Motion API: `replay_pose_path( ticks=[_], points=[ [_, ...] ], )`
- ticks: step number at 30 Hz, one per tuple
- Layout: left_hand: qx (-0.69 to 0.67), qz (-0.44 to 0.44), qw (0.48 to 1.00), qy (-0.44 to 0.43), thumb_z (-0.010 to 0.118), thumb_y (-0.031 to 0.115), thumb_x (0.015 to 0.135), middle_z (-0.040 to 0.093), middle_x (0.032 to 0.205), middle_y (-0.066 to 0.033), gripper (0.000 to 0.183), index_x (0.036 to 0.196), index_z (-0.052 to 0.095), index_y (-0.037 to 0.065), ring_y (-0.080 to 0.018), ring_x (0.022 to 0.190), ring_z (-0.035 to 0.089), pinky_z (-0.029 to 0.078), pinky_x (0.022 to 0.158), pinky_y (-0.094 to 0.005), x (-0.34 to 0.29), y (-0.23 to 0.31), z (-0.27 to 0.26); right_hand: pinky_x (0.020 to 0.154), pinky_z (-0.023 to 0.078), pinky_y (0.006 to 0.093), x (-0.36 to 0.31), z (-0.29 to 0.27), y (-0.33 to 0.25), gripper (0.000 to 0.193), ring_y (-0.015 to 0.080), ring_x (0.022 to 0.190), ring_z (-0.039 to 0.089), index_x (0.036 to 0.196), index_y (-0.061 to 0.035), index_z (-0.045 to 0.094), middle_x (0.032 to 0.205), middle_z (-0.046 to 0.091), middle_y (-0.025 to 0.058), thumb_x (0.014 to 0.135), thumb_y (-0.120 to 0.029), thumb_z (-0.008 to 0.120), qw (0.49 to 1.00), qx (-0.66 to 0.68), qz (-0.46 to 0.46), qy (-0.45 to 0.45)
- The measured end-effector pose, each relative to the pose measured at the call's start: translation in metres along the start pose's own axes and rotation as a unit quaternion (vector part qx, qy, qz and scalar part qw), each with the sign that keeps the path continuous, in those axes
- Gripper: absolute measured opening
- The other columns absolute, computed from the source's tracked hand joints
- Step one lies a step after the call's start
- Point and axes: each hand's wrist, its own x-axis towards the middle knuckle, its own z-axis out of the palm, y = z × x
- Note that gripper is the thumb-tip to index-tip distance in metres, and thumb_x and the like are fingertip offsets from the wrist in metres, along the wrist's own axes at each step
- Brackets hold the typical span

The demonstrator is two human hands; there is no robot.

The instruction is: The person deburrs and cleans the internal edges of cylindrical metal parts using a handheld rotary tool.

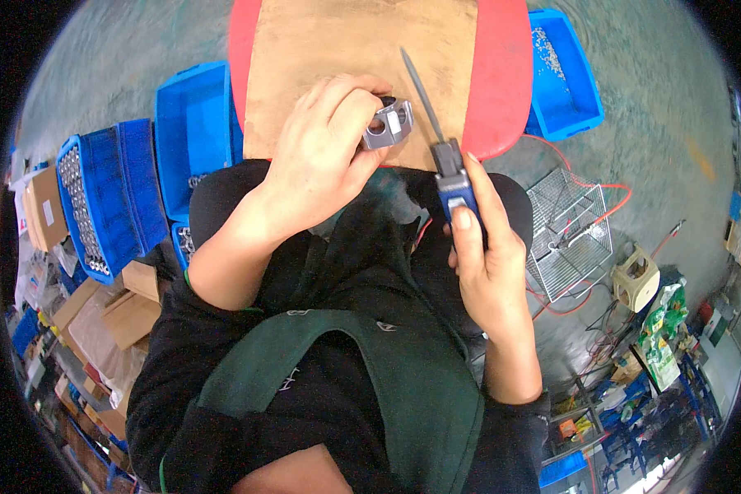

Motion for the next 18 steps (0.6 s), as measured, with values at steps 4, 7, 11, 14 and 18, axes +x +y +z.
replay_pose_path(
  ticks=[4, 7, 11, 14, 18],
  points=[
    [-0.026, -0.018, 0.999, 0.018, 0.074, 0.008, 0.065, 0.055, 0.086, -0.0128, 0.033, 0.089, 0.053, 0.002, -0.0321, 0.079, 0.056, 0.046, 0.066, -0.0399, -0.001, 0.000, -0.004, 0.052, 0.040, 0.0194, -0.024, -0.005, 0.004, 0.046, 0.0040, 0.058, 0.046, 0.142, -0.0100, 0.039, 0.080, 0.057, 0.0019, 0.097, -0.016, 0.048, 0.998, 0.044, 0.036, 0.015],
    [0.015, -0.018, 1.000, 0.004, 0.076, 0.009, 0.064, 0.054, 0.083, -0.0119, 0.033, 0.088, 0.054, 0.002, -0.0312, 0.074, 0.056, 0.046, 0.063, -0.0394, 0.000, 0.000, -0.004, 0.052, 0.040, 0.0194, -0.038, -0.005, 0.005, 0.046, 0.0041, 0.058, 0.046, 0.142, -0.0092, 0.038, 0.081, 0.056, 0.0017, 0.097, -0.016, 0.048, 0.997, 0.062, 0.050, -0.005],
    [0.022, -0.020, 1.000, 0.005, 0.077, 0.009, 0.063, 0.053, 0.082, -0.0118, 0.032, 0.086, 0.055, 0.002, -0.0311, 0.075, 0.055, 0.046, 0.064, -0.0398, 0.002, 0.004, 0.000, 0.053, 0.041, 0.0209, -0.045, -0.006, 0.011, 0.046, 0.0055, 0.059, 0.046, 0.142, -0.0093, 0.039, 0.079, 0.054, 0.0010, 0.097, -0.013, 0.048, 0.997, 0.044, 0.064, 0.004],
    [0.017, -0.008, 1.000, 0.003, 0.078, 0.010, 0.061, 0.052, 0.082, -0.0114, 0.034, 0.085, 0.055, 0.003, -0.0311, 0.076, 0.054, 0.045, 0.066, -0.0397, 0.002, 0.002, 0.002, 0.052, 0.040, 0.0192, -0.048, -0.010, 0.016, 0.048, 0.0051, 0.059, 0.048, 0.142, -0.0105, 0.038, 0.081, 0.057, 0.0035, 0.099, -0.030, 0.045, 0.998, -0.049, 0.039, 0.010],
    [0.030, 0.007, 0.999, -0.023, 0.072, 0.006, 0.061, 0.051, 0.083, -0.0101, 0.029, 0.084, 0.056, 0.003, -0.0279, 0.078, 0.052, 0.045, 0.067, -0.0377, 0.005, 0.004, 0.001, 0.053, 0.040, 0.0196, -0.050, -0.015, 0.018, 0.046, 0.0051, 0.060, 0.047, 0.142, -0.0117, 0.038, 0.083, 0.056, 0.0033, 0.099, -0.029, 0.044, 0.997, -0.062, 0.053, 0.000]
  ],
)
